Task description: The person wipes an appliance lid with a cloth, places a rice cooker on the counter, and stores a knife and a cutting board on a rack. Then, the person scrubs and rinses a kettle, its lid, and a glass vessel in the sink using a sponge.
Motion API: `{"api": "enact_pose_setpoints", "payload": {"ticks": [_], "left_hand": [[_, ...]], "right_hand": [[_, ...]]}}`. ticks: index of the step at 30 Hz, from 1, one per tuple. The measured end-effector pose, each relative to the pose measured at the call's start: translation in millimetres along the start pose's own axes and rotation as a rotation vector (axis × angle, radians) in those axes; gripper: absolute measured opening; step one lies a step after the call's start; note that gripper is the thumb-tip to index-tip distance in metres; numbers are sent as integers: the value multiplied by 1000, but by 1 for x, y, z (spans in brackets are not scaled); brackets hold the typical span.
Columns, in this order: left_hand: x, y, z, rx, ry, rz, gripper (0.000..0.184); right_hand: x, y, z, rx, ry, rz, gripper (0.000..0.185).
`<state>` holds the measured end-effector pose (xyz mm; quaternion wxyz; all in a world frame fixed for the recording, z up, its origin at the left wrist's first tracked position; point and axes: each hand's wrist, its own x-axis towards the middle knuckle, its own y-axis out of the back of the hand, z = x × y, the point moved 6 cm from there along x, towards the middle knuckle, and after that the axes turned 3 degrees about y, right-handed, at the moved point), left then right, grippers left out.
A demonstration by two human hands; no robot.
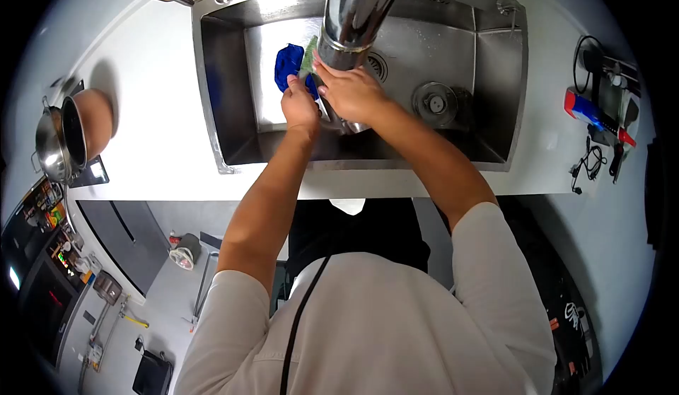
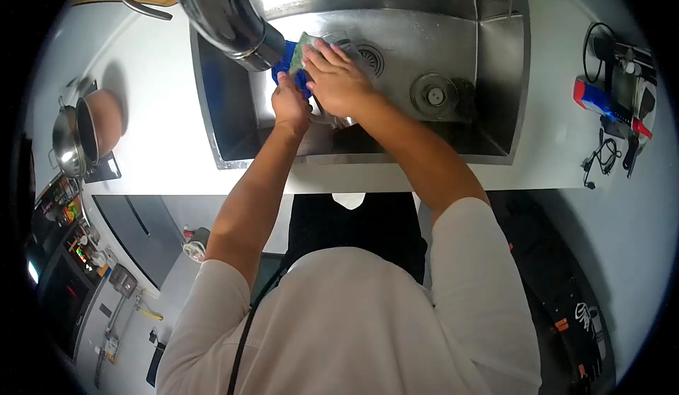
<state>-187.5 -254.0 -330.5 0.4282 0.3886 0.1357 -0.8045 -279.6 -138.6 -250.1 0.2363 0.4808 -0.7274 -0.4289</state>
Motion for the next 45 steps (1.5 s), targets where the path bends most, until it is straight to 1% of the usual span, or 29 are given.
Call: {"api": "enact_pose_setpoints", "payload": {"ticks": [1,2,3,5,7,8,12,13,14,15,17,18,19,21,22,25,26,27,28,30,31,32,35,37,39,40,43,44,45], "left_hand": [[2,0,-2,-78,36,-32,53],[2,1,-5,-105,88,-64,53],[1,0,-1,-107,82,-37,53],[9,-5,-3,-23,-31,9,51],[1,-8,-2,-2,-36,-20,55],[-7,-9,6,16,-20,-21,58],[-12,-9,15,121,-48,47,59],[-6,-8,11,126,-68,65,59],[1,-8,7,119,-73,51,59],[8,-4,2,143,-109,58,58],[10,0,2,203,-173,67,58],[-5,-3,10,125,-93,63,55],[-2,0,11,148,-105,83,54],[14,10,-4,199,-116,103,52],[20,13,-8,190,-144,95,54],[27,26,-12,287,-118,106,71],[31,32,-12,341,-94,123,78],[37,39,-13,373,-95,134,77],[48,46,-19,402,-110,143,76],[89,65,-38,525,-222,187,75],[91,68,-32,709,-322,250,72],[52,51,4,937,-260,355,61],[-30,-26,99,873,-1086,-43,53],[-9,-70,103,1109,-919,-211,52],[17,-96,101,1289,-746,-214,56],[26,-102,97,1376,-657,-213,59],[33,-99,94,1373,-656,-133,64],[34,-93,95,1279,-754,-109,68],[44,-86,93,1186,-675,-122,69]], "right_hand": [[-3,3,-3,5,-22,-19,53],[-26,-6,-12,-104,80,-57,54],[-50,-8,-18,-58,125,-57,54],[-52,1,-21,-23,71,-2,56],[-3,0,3,-150,-37,90,59],[18,8,20,4,-125,166,61],[-31,0,0,-39,-97,14,65],[-56,-2,-8,4,-60,60,68],[-45,-2,1,-16,-79,61,70],[-36,-10,8,-19,-112,53,72],[-4,-20,41,143,-309,63,75],[7,-24,56,215,-376,72,76],[17,-27,70,286,-443,87,78],[-23,-23,38,82,-374,73,77],[-44,-16,14,-21,-262,164,76],[-28,-25,51,316,-465,193,75],[-13,-41,80,532,-545,126,76],[-6,-55,94,618,-594,32,79],[-6,-57,92,635,-571,34,78],[-12,-61,85,693,-545,78,78],[-17,-64,79,734,-539,115,77],[-16,-61,80,759,-519,158,76],[-11,-60,78,758,-547,163,73],[-12,-71,81,806,-499,229,67],[-16,-61,81,798,-531,316,64],[-15,-59,79,696,-441,363,53],[-31,-59,78,616,-473,435,49],[-33,-56,80,619,-504,384,47],[-36,-55,80,624,-537,332,45]]}}
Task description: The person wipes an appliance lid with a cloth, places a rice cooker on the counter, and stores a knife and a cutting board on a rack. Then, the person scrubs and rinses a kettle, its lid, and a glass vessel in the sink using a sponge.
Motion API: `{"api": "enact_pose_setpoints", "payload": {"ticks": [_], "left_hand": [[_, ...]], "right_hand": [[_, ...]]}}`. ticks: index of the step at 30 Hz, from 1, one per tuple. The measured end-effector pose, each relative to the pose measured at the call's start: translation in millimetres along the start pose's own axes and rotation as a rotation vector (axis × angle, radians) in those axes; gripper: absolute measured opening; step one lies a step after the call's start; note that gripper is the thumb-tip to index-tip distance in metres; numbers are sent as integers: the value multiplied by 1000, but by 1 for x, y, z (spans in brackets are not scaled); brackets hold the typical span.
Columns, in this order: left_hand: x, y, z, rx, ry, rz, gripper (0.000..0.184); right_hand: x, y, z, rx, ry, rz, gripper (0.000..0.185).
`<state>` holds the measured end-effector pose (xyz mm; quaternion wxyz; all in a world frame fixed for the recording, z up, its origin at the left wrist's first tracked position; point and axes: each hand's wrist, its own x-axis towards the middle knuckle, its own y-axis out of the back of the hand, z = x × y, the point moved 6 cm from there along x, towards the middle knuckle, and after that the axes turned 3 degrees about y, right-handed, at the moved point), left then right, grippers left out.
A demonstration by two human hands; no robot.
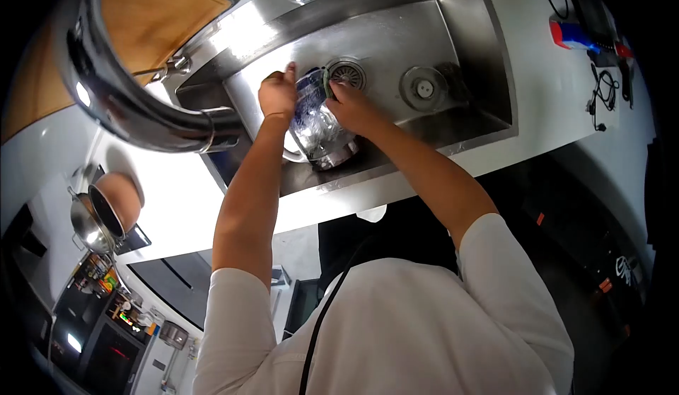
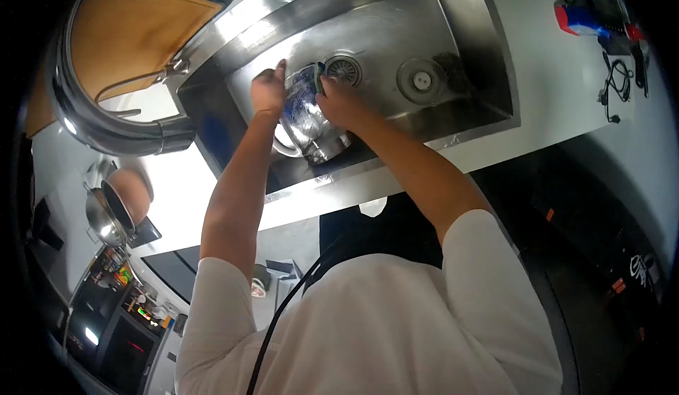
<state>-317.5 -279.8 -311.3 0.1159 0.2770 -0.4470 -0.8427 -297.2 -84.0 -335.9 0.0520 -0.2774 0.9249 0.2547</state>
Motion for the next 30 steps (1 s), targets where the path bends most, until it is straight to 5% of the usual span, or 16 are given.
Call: {"api": "enact_pose_setpoints", "payload": {"ticks": [3,6,7,10,13,16,23,26,27,30], "left_hand": [[3,4,-16,-146,121,-32,72],[-10,0,18,376,-253,148,72],[-15,0,23,484,-174,92,72],[-8,1,7,442,-102,24,71],[1,11,-1,135,-94,-11,69],[6,8,-11,-141,-6,-62,68],[4,17,-49,-376,81,14,63],[-6,17,-37,78,-199,183,62],[-11,9,-29,15,-336,97,62],[-16,20,-15,36,-121,76,64]], "right_hand": [[-10,-9,2,30,-42,-2,38],[-3,-19,-9,20,-85,-17,41],[-1,-24,-10,8,-111,-34,44],[-4,-28,-2,55,-146,-2,50],[-16,-39,27,684,-475,-175,54],[-27,-46,50,795,-556,-98,51],[-37,-17,-30,131,-158,-89,58],[-41,-27,-50,-150,-129,2,62],[-52,-30,-67,-198,-135,30,63],[-80,-48,-101,-327,-148,192,67]]}}
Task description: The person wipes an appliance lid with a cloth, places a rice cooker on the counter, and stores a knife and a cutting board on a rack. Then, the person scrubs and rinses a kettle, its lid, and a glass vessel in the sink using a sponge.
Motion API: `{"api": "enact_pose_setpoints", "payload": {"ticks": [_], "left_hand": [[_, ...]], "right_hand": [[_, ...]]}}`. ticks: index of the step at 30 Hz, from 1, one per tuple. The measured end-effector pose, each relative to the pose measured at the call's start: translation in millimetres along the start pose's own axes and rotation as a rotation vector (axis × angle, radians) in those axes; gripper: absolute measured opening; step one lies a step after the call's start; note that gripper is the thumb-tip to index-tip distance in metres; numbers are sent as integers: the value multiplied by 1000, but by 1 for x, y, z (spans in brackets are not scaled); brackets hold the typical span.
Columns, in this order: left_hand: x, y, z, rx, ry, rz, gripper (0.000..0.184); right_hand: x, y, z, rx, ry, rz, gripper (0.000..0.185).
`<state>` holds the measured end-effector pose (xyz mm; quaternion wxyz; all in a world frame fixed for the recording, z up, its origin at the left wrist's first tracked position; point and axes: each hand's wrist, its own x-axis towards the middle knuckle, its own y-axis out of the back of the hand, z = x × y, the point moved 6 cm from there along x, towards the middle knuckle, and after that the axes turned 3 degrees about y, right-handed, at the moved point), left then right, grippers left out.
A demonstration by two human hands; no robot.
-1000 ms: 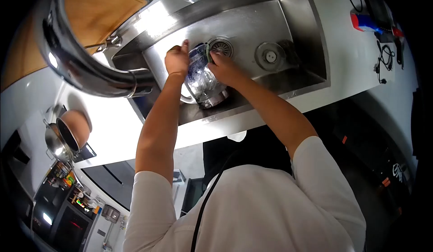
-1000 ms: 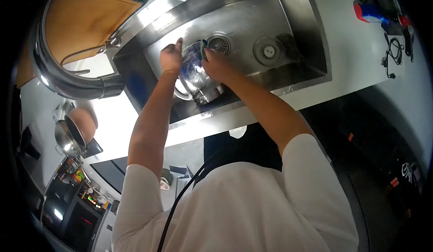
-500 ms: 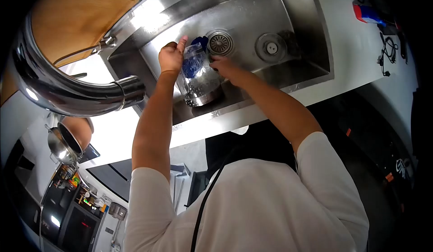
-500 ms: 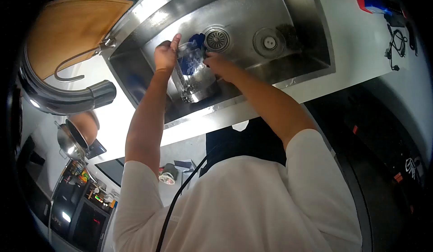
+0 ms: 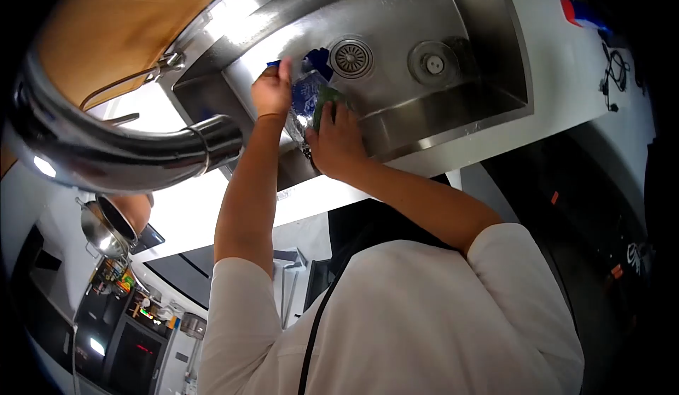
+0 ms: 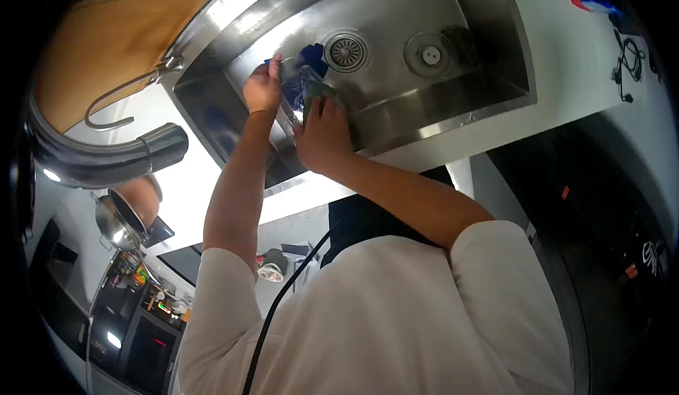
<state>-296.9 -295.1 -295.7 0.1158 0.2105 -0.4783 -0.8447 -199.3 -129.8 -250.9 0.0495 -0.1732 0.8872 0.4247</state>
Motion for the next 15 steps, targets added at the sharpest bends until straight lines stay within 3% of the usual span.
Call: {"api": "enact_pose_setpoints", "payload": {"ticks": [2,3,5,7,10,11,12,13,15], "left_hand": [[9,-4,-3,-149,24,33,63],[11,-7,-5,-164,37,34,63],[1,-1,-1,-220,111,14,63],[2,0,-8,-139,69,39,63],[11,-4,-8,-91,26,62,63],[10,-5,-10,-95,28,60,63],[9,-5,-12,-94,27,53,64],[9,-7,-14,-117,46,52,64],[7,-8,-21,-168,93,62,64]], "right_hand": [[5,-13,-1,-126,-10,187,67],[18,-23,11,-15,-90,197,73],[53,-23,35,334,-399,-157,80],[50,-18,26,385,-402,-235,88],[-5,-36,-5,-153,-271,47,93],[7,-44,9,-94,-373,-88,98],[28,-48,35,166,-547,-34,99],[52,-59,70,611,-728,-275,100],[60,-58,79,757,-775,-409,100]]}}
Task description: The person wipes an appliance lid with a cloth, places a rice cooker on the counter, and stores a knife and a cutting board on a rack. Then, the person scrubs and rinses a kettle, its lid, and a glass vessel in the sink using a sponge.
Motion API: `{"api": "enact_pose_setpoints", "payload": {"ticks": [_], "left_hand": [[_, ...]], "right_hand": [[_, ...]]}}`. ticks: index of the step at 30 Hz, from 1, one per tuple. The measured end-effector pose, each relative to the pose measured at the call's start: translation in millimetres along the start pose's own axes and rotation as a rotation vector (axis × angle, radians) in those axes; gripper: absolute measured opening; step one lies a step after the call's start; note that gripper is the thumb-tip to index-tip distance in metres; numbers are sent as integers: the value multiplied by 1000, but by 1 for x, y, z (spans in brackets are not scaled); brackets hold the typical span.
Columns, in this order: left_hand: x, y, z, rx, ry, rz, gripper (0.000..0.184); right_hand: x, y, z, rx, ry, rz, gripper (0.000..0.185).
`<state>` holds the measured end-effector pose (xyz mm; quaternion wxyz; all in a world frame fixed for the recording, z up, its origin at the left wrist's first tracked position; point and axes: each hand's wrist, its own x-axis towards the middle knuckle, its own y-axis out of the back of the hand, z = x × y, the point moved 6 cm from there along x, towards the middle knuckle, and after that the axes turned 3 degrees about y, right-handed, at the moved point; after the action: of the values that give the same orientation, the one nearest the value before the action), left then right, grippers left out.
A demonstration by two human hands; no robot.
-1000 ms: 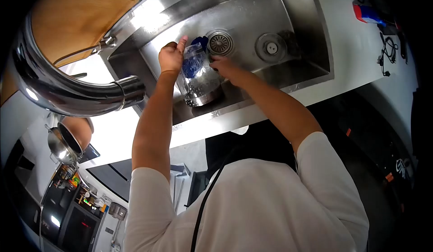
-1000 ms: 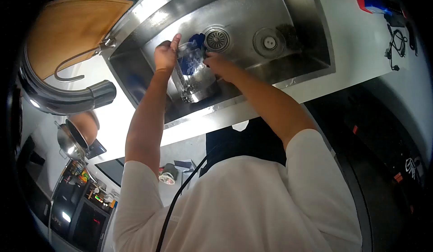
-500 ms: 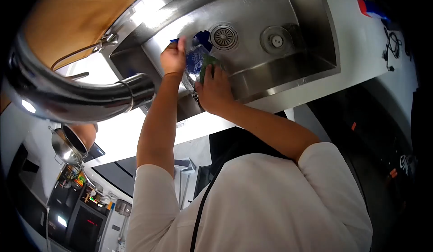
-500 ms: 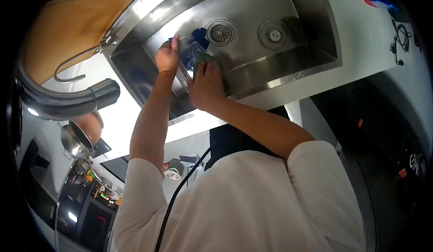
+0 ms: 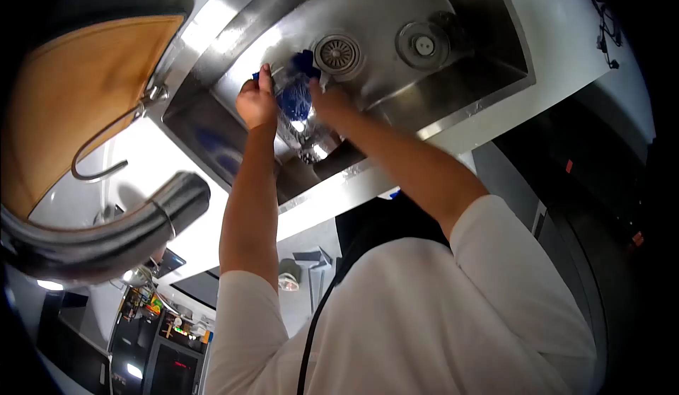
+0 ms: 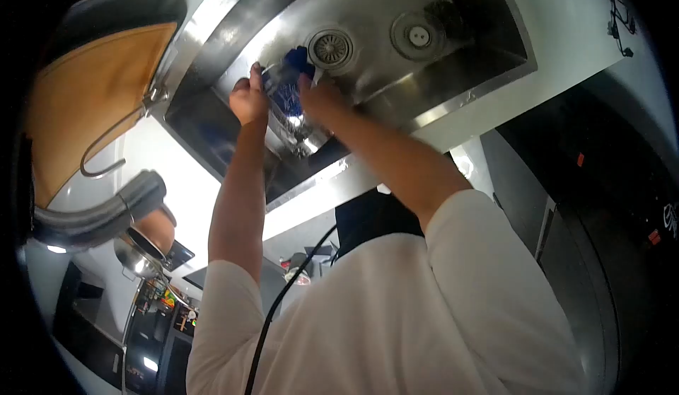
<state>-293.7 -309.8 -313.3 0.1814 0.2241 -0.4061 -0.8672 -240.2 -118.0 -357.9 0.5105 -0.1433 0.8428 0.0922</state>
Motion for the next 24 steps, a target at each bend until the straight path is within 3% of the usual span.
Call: {"api": "enact_pose_setpoints", "payload": {"ticks": [3,5,7,8,10,11,12,13,15,17,19,21,22,23,24], "left_hand": [[-5,5,12,35,56,-32,64],[-3,4,16,-3,67,-32,64],[6,-2,8,67,-9,23,65],[2,0,10,64,-1,19,65],[7,0,5,219,-70,57,65],[5,-1,1,51,39,7,65],[1,2,7,46,32,1,65],[0,5,15,41,27,-2,65],[0,4,22,87,22,-3,65],[-2,4,20,127,18,-1,64],[2,6,16,158,4,9,64],[10,1,7,125,13,6,64],[7,0,0,115,29,1,64],[4,2,1,110,37,1,63],[1,3,4,104,42,0,63]], "right_hand": [[-86,-54,1,-776,424,598,97],[-109,-62,-6,-800,449,633,95],[-57,-43,-9,-575,475,713,95],[-41,-5,-32,-183,188,260,96],[-43,-12,-35,-358,240,233,97],[-45,-17,-29,-447,259,229,98],[-79,-47,-12,-631,483,536,99],[-104,-61,-7,-742,519,447,101],[-87,-52,-6,-613,482,429,100],[-24,-11,-14,-95,235,89,100],[-18,-11,-17,-113,241,57,99],[-74,-48,-8,-667,497,352,97],[-105,-62,-4,-721,559,382,99],[-113,-61,-11,-766,484,226,102],[-104,-56,-11,-613,506,268,104]]}}
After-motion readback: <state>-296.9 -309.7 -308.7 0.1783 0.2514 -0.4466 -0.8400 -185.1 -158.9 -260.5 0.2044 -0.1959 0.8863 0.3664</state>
